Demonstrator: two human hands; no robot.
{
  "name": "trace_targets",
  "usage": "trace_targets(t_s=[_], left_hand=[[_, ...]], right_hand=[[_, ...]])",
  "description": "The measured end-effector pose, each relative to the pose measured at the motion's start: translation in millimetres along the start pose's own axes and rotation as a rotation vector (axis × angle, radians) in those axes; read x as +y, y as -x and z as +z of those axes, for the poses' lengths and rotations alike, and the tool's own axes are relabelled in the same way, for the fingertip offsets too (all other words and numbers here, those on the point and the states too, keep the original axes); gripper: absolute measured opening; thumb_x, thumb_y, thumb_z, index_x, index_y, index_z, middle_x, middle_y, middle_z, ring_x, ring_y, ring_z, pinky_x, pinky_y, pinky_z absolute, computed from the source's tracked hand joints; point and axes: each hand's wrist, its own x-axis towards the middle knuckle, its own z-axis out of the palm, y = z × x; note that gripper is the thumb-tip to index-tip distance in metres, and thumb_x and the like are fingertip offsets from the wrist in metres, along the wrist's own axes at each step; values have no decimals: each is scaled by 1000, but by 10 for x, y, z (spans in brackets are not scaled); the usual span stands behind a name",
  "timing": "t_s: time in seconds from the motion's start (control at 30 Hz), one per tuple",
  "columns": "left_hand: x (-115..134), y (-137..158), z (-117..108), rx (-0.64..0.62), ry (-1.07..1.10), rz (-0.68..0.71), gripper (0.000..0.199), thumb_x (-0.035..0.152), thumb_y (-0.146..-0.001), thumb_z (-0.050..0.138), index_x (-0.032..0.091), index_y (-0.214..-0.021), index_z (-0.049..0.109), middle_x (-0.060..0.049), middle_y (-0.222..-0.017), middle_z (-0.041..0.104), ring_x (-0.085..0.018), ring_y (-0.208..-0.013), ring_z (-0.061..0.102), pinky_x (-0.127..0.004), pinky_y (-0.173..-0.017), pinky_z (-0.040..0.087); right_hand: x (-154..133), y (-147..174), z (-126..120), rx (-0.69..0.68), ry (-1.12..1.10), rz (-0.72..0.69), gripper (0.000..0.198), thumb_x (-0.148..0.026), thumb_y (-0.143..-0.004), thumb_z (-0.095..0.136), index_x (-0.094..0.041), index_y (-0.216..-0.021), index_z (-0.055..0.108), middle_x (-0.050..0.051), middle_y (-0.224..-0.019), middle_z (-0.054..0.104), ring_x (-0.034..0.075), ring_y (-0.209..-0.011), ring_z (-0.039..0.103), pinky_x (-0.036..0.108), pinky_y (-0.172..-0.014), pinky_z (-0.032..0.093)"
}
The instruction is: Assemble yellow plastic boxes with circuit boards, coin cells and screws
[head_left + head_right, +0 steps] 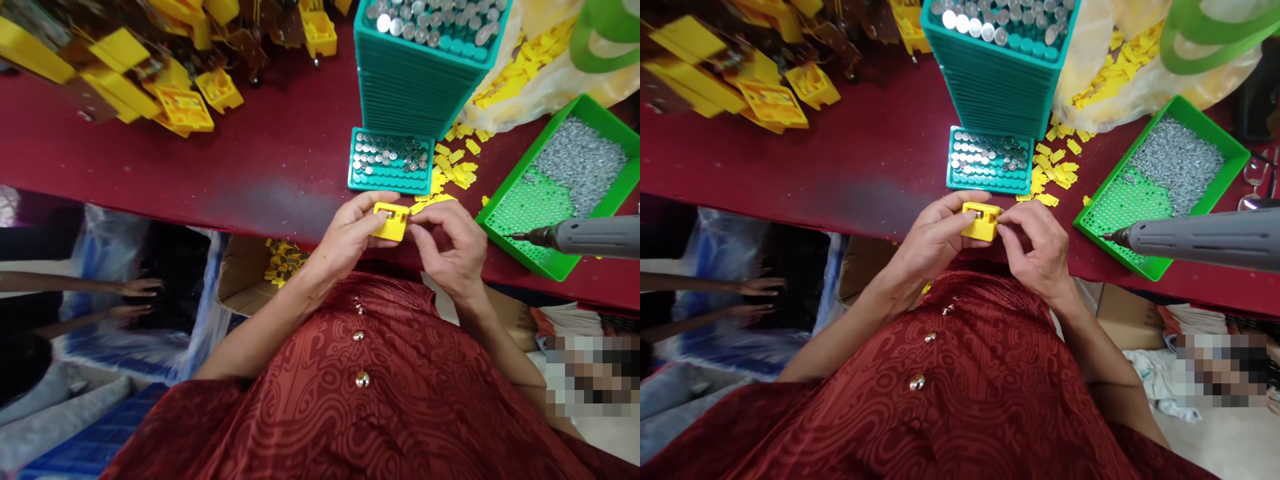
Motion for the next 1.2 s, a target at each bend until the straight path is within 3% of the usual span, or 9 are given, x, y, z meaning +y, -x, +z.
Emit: trace_targets(t_s=[0.17,0.27,0.43,0.7,0.9,1.03,1.2], left_hand=[[-24,-8,2,-41,63,47,53,14,-77,75,20,-128,64,-6,-115,79,-16,-95,77,-28,-85,65],[-42,-1,-15,-73,64,48,59,17,-78,81,18,-133,62,-8,-116,79,-17,-98,77,-27,-87,64],[-62,11,-54,-113,29,26,62,28,-80,89,19,-135,62,-11,-123,78,-23,-110,78,-36,-96,67],[-82,-20,-65,-145,48,42,66,34,-78,94,18,-134,63,-10,-123,78,-20,-103,78,-33,-95,65],[-61,-25,-55,-135,83,32,71,36,-75,99,15,-133,64,-10,-118,81,-17,-97,78,-30,-92,64],[-18,-21,-26,-114,77,41,58,37,-78,96,15,-125,71,-10,-120,82,-19,-102,79,-27,-88,65],[68,-17,-33,-78,138,6,35,30,-90,83,14,-120,74,-9,-114,83,-16,-91,81,-23,-76,67]], right_hand=[[39,13,29,-12,110,-115,17,-25,-102,69,-24,-118,73,8,-105,69,20,-99,69,38,-85,62],[116,27,75,-71,150,-161,29,-38,-103,69,-23,-129,72,10,-111,67,22,-102,65,40,-86,60],[169,21,63,-170,148,-154,27,-32,-107,60,-25,-132,68,10,-114,64,21,-107,63,39,-90,58],[160,24,87,-85,137,-227,25,-24,-105,62,-22,-129,64,9,-111,63,19,-106,63,33,-90,59],[214,41,133,-50,139,-274,30,-21,-104,63,-25,-133,68,6,-106,63,17,-97,63,29,-78,57],[193,10,63,-72,82,-212,24,-29,-103,68,-27,-127,69,5,-107,67,18,-99,67,34,-82,62],[104,-14,-75,-50,28,-66,37,-27,-96,78,-29,-131,64,8,-117,73,25,-109,71,45,-92,67]])
